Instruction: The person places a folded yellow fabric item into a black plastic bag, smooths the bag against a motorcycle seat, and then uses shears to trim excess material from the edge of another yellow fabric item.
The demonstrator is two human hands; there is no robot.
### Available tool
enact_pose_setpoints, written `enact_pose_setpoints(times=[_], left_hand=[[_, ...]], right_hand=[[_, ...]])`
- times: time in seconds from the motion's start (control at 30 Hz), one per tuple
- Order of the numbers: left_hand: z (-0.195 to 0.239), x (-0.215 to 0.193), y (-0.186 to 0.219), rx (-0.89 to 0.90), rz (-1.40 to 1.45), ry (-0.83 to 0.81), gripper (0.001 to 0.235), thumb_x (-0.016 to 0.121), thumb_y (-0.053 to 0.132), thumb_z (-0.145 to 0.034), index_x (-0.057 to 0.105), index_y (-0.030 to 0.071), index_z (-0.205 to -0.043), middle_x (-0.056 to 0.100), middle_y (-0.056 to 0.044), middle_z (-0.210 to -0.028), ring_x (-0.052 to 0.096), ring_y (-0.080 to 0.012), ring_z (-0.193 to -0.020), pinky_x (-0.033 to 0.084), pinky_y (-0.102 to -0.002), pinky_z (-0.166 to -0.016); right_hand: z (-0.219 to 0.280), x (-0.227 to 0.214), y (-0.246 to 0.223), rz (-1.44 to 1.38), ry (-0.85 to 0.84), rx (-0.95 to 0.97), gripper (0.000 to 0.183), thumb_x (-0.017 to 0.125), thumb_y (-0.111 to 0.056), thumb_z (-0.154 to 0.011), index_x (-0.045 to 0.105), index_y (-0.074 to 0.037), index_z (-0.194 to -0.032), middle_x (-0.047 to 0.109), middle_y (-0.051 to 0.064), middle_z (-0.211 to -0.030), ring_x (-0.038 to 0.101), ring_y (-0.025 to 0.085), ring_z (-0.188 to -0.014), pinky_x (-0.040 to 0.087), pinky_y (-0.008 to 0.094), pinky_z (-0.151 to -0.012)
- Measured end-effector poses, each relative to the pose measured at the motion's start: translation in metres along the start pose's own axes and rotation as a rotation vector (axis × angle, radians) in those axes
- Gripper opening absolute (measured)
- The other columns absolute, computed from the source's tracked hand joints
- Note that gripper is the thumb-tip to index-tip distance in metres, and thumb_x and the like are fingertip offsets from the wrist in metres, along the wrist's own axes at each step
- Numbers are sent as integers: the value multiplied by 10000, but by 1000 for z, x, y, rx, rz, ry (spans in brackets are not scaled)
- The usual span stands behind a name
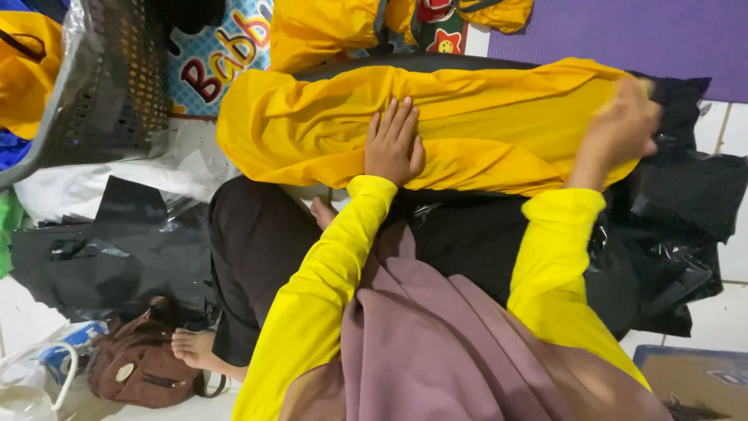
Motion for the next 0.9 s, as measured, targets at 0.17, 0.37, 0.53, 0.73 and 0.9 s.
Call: enact_pose_setpoints(times=[0.17,0.37,0.53,0.73,0.9], left_hand=[[-4,-4,-1,0,15,7,553,648,259,-896,606,38,-1401,482,-129,-1567,417,-321,-1485,292,-477,-1236],[4,14,-11,61,-66,137,520,588,289,-904,608,125,-1397,506,-64,-1552,449,-286,-1467,307,-485,-1211],[0,-1,-2,48,-31,103,517,619,261,-908,605,79,-1392,491,-92,-1560,441,-294,-1475,311,-476,-1220],[-4,-13,2,44,20,80,535,648,224,-892,606,13,-1381,490,-145,-1552,453,-323,-1462,333,-469,-1215],[3,-7,0,69,73,96,681,647,218,-883,445,16,-1501,401,-219,-1599,476,-355,-1466,367,-450,-1216]], right_hand=[[2,-44,18,-238,146,296,467,551,16,-1003,496,-162,-1431,612,157,-1272,709,339,-1139,626,441,-951],[49,-29,-238,-515,-359,-408,298,669,-355,-1026,709,-183,-1266,679,39,-1063,708,302,-1041,552,447,-839],[7,10,-139,-295,-279,-237,206,707,-204,-982,754,-161,-1177,720,51,-971,698,269,-868,551,415,-731],[-2,-26,43,103,159,370,369,717,-126,-935,576,-223,-1262,716,53,-1169,765,302,-991,560,499,-820],[-15,-72,-97,-432,98,122,364,627,-51,-1060,506,-45,-1403,622,208,-1346,654,390,-1227,536,484,-1054]])
Point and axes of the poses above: each hand's wrist, its own z-axis away from the middle knuckle, its own x-axis out of the palm, y = z × x, the point moved 10 cm from there along -z, towards the middle knuckle
